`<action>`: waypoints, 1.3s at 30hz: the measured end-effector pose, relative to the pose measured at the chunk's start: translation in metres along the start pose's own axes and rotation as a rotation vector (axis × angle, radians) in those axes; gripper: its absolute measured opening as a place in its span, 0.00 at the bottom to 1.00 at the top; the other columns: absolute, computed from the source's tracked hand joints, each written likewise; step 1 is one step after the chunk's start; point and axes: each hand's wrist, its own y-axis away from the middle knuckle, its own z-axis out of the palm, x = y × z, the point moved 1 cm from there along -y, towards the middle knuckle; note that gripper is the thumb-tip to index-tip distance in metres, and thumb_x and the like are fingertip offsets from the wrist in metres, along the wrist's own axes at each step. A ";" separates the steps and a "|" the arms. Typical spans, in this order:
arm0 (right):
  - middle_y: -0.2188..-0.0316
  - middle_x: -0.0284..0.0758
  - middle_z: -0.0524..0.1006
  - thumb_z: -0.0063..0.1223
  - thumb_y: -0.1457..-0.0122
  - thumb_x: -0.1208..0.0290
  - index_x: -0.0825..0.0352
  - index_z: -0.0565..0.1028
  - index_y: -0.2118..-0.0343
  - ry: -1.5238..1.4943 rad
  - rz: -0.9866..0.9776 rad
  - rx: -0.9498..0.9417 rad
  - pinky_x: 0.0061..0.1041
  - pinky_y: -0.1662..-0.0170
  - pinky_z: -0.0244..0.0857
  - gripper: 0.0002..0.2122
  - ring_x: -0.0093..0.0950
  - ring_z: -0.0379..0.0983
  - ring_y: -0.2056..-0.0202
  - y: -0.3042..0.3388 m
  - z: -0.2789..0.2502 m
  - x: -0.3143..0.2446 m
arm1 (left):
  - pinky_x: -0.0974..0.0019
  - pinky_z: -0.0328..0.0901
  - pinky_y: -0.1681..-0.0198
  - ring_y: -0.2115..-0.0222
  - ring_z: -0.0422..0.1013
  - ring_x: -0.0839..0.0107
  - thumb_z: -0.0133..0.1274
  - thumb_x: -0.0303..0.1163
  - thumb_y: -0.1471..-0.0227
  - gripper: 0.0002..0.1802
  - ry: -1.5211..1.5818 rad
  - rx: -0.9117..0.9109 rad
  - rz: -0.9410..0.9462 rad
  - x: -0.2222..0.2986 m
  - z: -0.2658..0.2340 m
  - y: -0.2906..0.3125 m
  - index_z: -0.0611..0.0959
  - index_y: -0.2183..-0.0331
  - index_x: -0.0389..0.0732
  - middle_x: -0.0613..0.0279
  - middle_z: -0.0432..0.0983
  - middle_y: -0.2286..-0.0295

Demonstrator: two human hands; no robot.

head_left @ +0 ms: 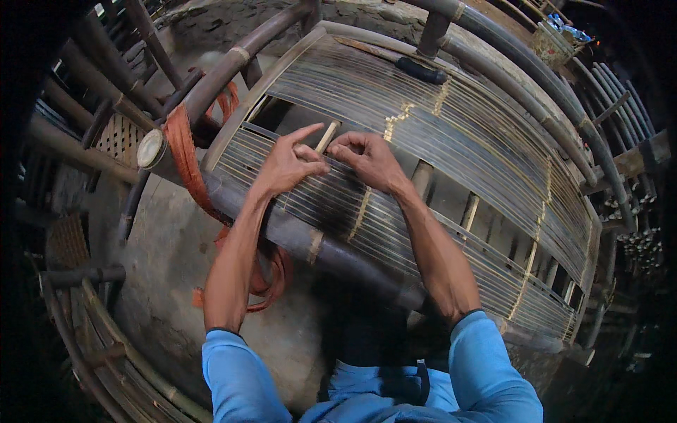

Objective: The person weaves thin bamboo strips into a larger lattice structure by hand, threading and pulling a cord through the gaps between the slats.

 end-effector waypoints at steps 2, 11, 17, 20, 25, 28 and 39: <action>0.67 0.31 0.82 0.58 0.36 0.66 0.69 0.82 0.57 0.099 -0.002 -0.010 0.24 0.59 0.69 0.11 0.19 0.75 0.65 0.006 0.003 -0.002 | 0.73 0.68 0.64 0.74 0.72 0.81 0.68 0.24 0.52 0.31 -0.448 0.299 0.259 -0.004 -0.008 0.027 0.79 0.45 0.35 0.67 0.79 0.74; 0.72 0.50 0.82 0.55 0.37 0.53 0.68 0.84 0.63 0.418 0.314 0.112 0.41 0.58 0.71 0.20 0.46 0.82 0.64 0.040 -0.012 0.030 | 0.65 0.59 0.74 0.79 0.63 0.75 0.63 0.40 0.43 0.16 -0.696 0.766 -0.216 -0.022 -0.099 0.277 0.85 0.70 0.34 0.63 0.71 0.82; 0.78 0.48 0.79 0.54 0.37 0.53 0.70 0.84 0.65 0.349 0.237 0.080 0.42 0.64 0.69 0.21 0.44 0.80 0.71 0.051 -0.020 0.039 | 0.55 0.68 0.62 0.70 0.77 0.58 0.66 0.50 0.49 0.25 -1.204 0.856 -0.766 -0.086 -0.161 0.412 0.86 0.64 0.35 0.52 0.81 0.73; 0.80 0.49 0.79 0.56 0.37 0.52 0.70 0.84 0.68 0.402 0.220 0.080 0.43 0.64 0.69 0.21 0.47 0.80 0.71 0.053 -0.020 0.038 | 0.51 0.68 0.52 0.59 0.78 0.52 0.69 0.48 0.53 0.28 -1.373 0.668 -0.686 -0.110 -0.152 0.399 0.84 0.57 0.36 0.48 0.82 0.62; 0.78 0.52 0.79 0.58 0.38 0.50 0.71 0.84 0.69 0.497 0.275 0.043 0.45 0.61 0.71 0.23 0.51 0.80 0.69 0.053 -0.020 0.035 | 0.61 0.69 0.53 0.51 0.71 0.64 0.68 0.39 0.47 0.25 -0.115 0.865 -0.200 -0.091 -0.050 0.234 0.79 0.55 0.34 0.55 0.75 0.55; 0.77 0.54 0.79 0.58 0.39 0.49 0.70 0.85 0.70 0.531 0.266 0.137 0.48 0.60 0.71 0.23 0.53 0.79 0.69 0.054 -0.016 0.040 | 0.68 0.69 0.58 0.54 0.71 0.68 0.66 0.40 0.45 0.21 0.345 0.791 -0.260 -0.086 -0.007 0.176 0.79 0.59 0.33 0.56 0.74 0.58; 0.78 0.55 0.78 0.59 0.39 0.49 0.69 0.85 0.72 0.534 0.268 0.252 0.50 0.62 0.71 0.23 0.57 0.77 0.70 0.056 -0.003 0.047 | 0.67 0.65 0.68 0.79 0.65 0.78 0.46 0.42 0.32 0.21 0.183 0.326 0.154 0.062 -0.005 0.145 0.75 0.74 0.40 0.62 0.79 0.71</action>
